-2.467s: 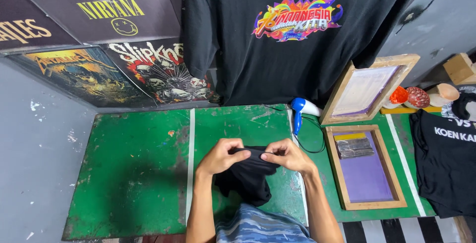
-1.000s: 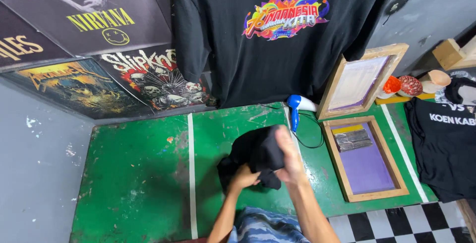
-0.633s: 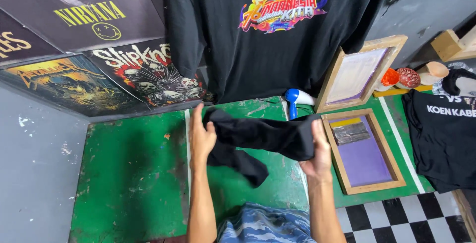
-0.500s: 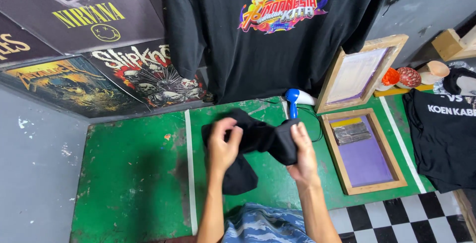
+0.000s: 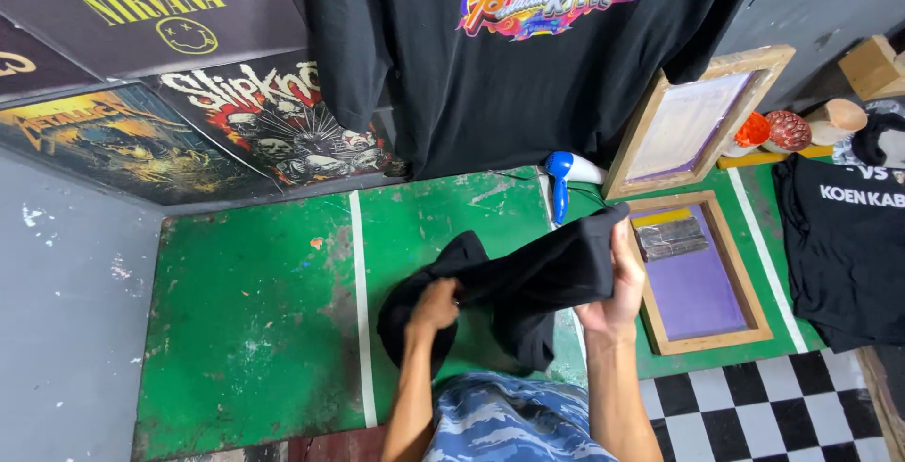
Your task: Inspecting and folding a black t-shirt on a workbench.
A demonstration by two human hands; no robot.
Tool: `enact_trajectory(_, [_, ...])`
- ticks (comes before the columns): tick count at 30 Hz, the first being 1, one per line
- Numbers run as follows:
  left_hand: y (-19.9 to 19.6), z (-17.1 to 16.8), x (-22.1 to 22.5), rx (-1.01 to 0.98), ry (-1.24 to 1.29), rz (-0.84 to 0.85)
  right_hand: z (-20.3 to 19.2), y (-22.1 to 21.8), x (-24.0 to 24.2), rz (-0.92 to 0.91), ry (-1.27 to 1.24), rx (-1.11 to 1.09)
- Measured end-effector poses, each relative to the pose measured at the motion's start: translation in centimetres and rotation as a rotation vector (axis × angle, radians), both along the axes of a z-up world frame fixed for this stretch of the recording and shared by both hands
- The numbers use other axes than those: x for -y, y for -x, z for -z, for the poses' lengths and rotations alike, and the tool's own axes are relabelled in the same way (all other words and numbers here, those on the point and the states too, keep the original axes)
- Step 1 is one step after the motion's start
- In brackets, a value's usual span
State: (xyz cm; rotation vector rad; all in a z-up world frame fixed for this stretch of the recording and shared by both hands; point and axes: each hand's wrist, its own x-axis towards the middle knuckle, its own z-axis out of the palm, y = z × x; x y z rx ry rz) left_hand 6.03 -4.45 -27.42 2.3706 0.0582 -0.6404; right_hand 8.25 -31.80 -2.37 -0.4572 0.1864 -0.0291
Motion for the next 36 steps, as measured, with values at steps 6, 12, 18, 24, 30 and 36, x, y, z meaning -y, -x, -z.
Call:
enact_trajectory(6, [-2.7, -18.1, -4.2, -0.006, 0.081, -0.256, -3.4, 0.8, -0.3, 0.065, -0.087, -0.051])
enact_trajectory(12, [-0.5, -6.9, 4.2, -0.387, -0.194, 0.190, -3.6, 1.1, -1.3, -0.005, -0.200, -0.069])
enact_trajectory(18, [1.4, 2.3, 2.0, -0.178, 0.177, -0.210, -1.4, 1.4, -0.6, -0.018, -0.175, -0.146])
enact_trajectory(24, [-4.3, -9.3, -3.3, 0.495, 0.736, -0.936, 2.3, 0.2, 2.7, 0.184, 0.010, -0.295])
enact_trajectory(30, [-1.6, -21.0, 3.8, 0.684, 0.642, -0.545, 4.7, 1.1, -1.0, 0.038, 0.380, -0.473])
enact_trajectory(36, [0.5, -22.7, 6.9, 0.496, 0.718, -0.092, 0.8, 3.3, -5.1, -0.102, 0.688, -0.131])
